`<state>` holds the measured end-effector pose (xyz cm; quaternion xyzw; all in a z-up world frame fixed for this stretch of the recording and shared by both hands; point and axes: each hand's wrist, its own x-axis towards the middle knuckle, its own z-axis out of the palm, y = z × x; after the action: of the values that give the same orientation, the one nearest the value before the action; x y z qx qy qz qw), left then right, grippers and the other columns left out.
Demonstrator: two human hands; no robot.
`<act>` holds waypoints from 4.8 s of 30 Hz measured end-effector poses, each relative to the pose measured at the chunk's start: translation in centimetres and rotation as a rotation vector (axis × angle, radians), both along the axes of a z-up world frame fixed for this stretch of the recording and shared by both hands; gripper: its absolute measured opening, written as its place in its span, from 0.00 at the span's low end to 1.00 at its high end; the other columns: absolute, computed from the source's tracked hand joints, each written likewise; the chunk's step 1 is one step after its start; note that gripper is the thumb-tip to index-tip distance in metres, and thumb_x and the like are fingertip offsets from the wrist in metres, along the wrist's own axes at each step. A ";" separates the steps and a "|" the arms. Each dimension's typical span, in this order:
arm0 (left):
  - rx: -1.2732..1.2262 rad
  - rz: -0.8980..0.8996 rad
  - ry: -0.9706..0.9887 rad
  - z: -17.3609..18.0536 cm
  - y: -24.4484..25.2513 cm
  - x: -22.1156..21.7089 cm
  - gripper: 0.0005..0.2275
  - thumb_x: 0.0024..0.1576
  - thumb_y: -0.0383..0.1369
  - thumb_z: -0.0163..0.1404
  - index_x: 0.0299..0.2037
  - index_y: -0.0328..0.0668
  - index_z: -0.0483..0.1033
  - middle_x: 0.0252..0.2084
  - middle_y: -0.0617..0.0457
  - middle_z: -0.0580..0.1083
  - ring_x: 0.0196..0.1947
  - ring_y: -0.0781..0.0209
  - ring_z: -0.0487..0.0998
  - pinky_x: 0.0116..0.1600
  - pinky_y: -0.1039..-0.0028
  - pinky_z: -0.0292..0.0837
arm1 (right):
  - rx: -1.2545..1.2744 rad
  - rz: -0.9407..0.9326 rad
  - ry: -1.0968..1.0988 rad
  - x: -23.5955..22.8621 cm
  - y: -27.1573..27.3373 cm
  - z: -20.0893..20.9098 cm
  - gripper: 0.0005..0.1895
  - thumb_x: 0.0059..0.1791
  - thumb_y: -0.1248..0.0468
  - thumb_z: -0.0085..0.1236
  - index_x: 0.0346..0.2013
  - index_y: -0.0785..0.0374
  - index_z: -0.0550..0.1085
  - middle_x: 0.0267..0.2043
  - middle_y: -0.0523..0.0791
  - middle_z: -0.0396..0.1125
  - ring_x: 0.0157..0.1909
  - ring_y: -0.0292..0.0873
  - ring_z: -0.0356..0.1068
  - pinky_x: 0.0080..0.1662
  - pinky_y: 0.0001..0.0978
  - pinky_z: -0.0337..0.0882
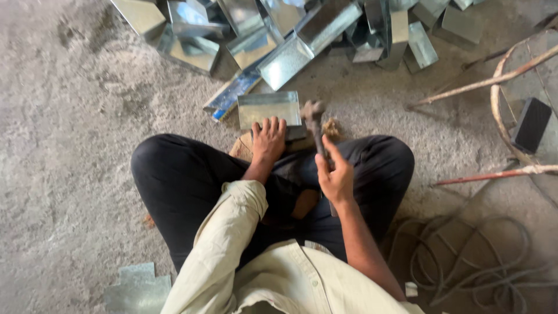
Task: The person sits on the floor and uses a hammer to strike rectangular metal pieces placed on a wooden block. The person repeatedly picks up metal pieces, positions them, hammers them, and then discards them to the side.
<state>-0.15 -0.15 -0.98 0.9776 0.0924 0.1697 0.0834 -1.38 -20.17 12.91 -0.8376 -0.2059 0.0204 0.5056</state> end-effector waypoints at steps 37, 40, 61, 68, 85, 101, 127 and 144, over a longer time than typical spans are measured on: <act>-0.138 0.128 -0.081 6.9 3.9 4.5 0.17 0.62 0.40 0.46 0.21 0.44 0.74 0.18 0.44 0.75 0.18 0.46 0.78 0.26 0.57 0.71 | 0.359 -0.073 0.381 2.5 -1.4 4.6 0.25 0.55 0.70 0.52 0.68 0.62 0.66 0.33 0.42 0.66 0.22 0.27 0.60 0.21 0.19 0.60; -0.168 0.126 -0.057 7.5 4.2 4.9 0.18 0.63 0.40 0.46 0.21 0.43 0.74 0.19 0.43 0.75 0.19 0.44 0.78 0.26 0.57 0.71 | 0.475 -0.086 0.162 1.2 -1.0 6.5 0.24 0.57 0.72 0.51 0.69 0.63 0.64 0.38 0.44 0.67 0.24 0.28 0.62 0.22 0.19 0.61; -1.106 0.085 -0.634 -1.2 2.4 3.7 0.20 0.65 0.40 0.35 0.34 0.29 0.75 0.20 0.38 0.68 0.22 0.39 0.70 0.32 0.55 0.62 | 0.449 0.269 -0.123 -4.1 1.2 10.8 0.24 0.57 0.76 0.50 0.68 0.63 0.63 0.41 0.51 0.71 0.24 0.29 0.63 0.26 0.20 0.65; -1.048 0.040 -0.703 -1.6 2.8 4.2 0.19 0.68 0.36 0.35 0.35 0.28 0.74 0.27 0.34 0.69 0.28 0.31 0.70 0.34 0.53 0.62 | -0.024 0.153 0.080 -3.0 4.2 8.7 0.22 0.52 0.73 0.58 0.62 0.67 0.72 0.26 0.42 0.68 0.22 0.27 0.61 0.25 0.20 0.61; -1.013 0.099 -0.385 4.1 2.7 2.7 0.23 0.65 0.44 0.37 0.23 0.39 0.76 0.21 0.40 0.73 0.25 0.36 0.75 0.35 0.53 0.68 | 0.238 0.105 0.178 -2.6 2.1 8.4 0.23 0.53 0.72 0.54 0.64 0.67 0.68 0.33 0.44 0.71 0.22 0.28 0.64 0.21 0.20 0.63; -0.278 0.216 0.062 9.0 3.4 3.7 0.23 0.62 0.46 0.45 0.18 0.43 0.81 0.20 0.42 0.77 0.20 0.44 0.79 0.27 0.56 0.73 | 0.331 -0.009 0.281 0.0 0.4 1.7 0.23 0.54 0.69 0.55 0.65 0.64 0.68 0.31 0.42 0.67 0.21 0.29 0.62 0.22 0.21 0.64; -0.024 0.255 -0.044 5.5 3.8 2.8 0.15 0.55 0.36 0.51 0.49 0.38 0.74 0.41 0.44 0.75 0.34 0.50 0.78 0.34 0.60 0.71 | 0.158 -0.108 0.439 1.6 0.3 -6.6 0.23 0.53 0.68 0.56 0.64 0.61 0.69 0.23 0.42 0.66 0.17 0.32 0.61 0.19 0.27 0.61; -0.536 0.402 0.191 0.5 5.3 -0.7 0.12 0.58 0.31 0.44 0.50 0.42 0.67 0.32 0.36 0.79 0.34 0.32 0.80 0.39 0.44 0.72 | 0.376 -0.054 0.700 5.4 2.9 -10.3 0.28 0.50 0.68 0.56 0.65 0.57 0.62 0.28 0.43 0.62 0.19 0.32 0.60 0.18 0.27 0.59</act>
<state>-0.84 5.20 -0.50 0.8947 0.3317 0.0604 0.2930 3.99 -17.29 2.63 -0.6779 0.0009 0.2533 0.6901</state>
